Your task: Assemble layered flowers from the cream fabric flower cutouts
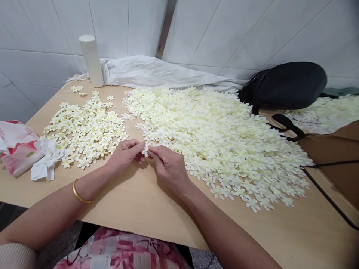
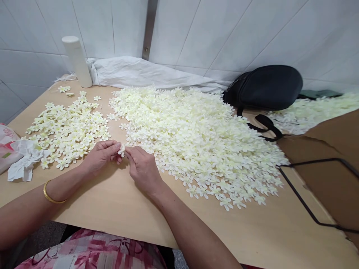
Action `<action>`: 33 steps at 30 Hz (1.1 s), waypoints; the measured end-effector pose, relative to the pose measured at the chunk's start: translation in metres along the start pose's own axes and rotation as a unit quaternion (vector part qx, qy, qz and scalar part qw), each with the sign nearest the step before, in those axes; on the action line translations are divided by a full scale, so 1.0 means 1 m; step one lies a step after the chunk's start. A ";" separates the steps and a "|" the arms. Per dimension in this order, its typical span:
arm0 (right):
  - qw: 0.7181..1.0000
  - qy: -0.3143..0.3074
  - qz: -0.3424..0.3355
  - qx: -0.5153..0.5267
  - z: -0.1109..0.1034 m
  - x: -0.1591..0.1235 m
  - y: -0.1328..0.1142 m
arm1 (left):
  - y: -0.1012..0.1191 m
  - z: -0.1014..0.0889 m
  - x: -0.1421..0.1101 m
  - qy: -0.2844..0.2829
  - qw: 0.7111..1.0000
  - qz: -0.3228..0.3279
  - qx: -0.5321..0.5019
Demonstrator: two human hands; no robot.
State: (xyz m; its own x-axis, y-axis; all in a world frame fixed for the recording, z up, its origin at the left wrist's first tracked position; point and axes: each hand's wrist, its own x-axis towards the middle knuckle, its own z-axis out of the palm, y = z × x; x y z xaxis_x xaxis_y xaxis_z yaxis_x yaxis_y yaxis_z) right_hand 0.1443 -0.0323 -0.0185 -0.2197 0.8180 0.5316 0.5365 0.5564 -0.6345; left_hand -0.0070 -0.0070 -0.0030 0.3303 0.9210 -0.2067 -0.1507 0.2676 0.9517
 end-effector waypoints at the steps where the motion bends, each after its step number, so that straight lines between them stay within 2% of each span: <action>1: 1.000 -0.002 -0.001 -0.011 0.000 0.000 0.000 | 0.000 0.001 0.000 0.000 1.000 -0.006 -0.013; 6: 0.998 -0.007 -0.001 -0.066 0.000 -0.002 0.004 | -0.001 0.003 0.000 -0.016 0.998 -0.013 -0.052; 10: 0.999 0.011 0.024 -0.041 0.001 0.001 0.002 | -0.002 0.001 0.000 -0.023 0.998 -0.019 -0.053; 14: 0.991 0.004 0.113 0.072 -0.002 0.004 -0.004 | -0.002 0.001 0.001 -0.011 0.998 -0.030 -0.050; 17: 0.966 0.000 0.199 0.166 -0.006 0.007 -0.007 | 0.000 0.000 0.003 -0.007 0.998 -0.039 -0.041; 21: 0.925 0.011 0.276 0.260 -0.011 0.012 -0.005 | 0.009 -0.005 0.003 -0.042 0.994 -0.068 0.069; 25: 0.898 0.003 0.307 0.316 -0.012 0.014 0.002 | 0.017 -0.011 0.000 -0.158 0.949 -0.100 0.254; 27: 0.904 0.002 0.302 0.303 -0.011 0.013 0.004 | 0.018 -0.012 -0.001 -0.192 0.927 -0.090 0.310; 29: 0.935 0.010 0.265 0.236 -0.009 0.011 0.004 | 0.017 -0.012 -0.001 -0.192 0.921 -0.079 0.329; 31: 0.975 0.026 0.184 0.121 -0.006 0.008 0.005 | 0.017 -0.010 -0.001 -0.161 0.936 -0.066 0.307; 33: 0.996 0.038 0.078 -0.003 -0.003 0.006 0.006 | 0.017 -0.009 -0.001 -0.104 0.960 -0.043 0.257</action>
State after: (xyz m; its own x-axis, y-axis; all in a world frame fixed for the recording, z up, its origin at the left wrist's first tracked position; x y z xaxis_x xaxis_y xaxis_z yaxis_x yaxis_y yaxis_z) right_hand 0.1486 -0.0241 -0.0179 -0.0713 0.8813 0.4671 0.5643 0.4218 -0.7097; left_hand -0.0181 -0.0007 0.0114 0.5070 0.8112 -0.2913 0.3483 0.1164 0.9301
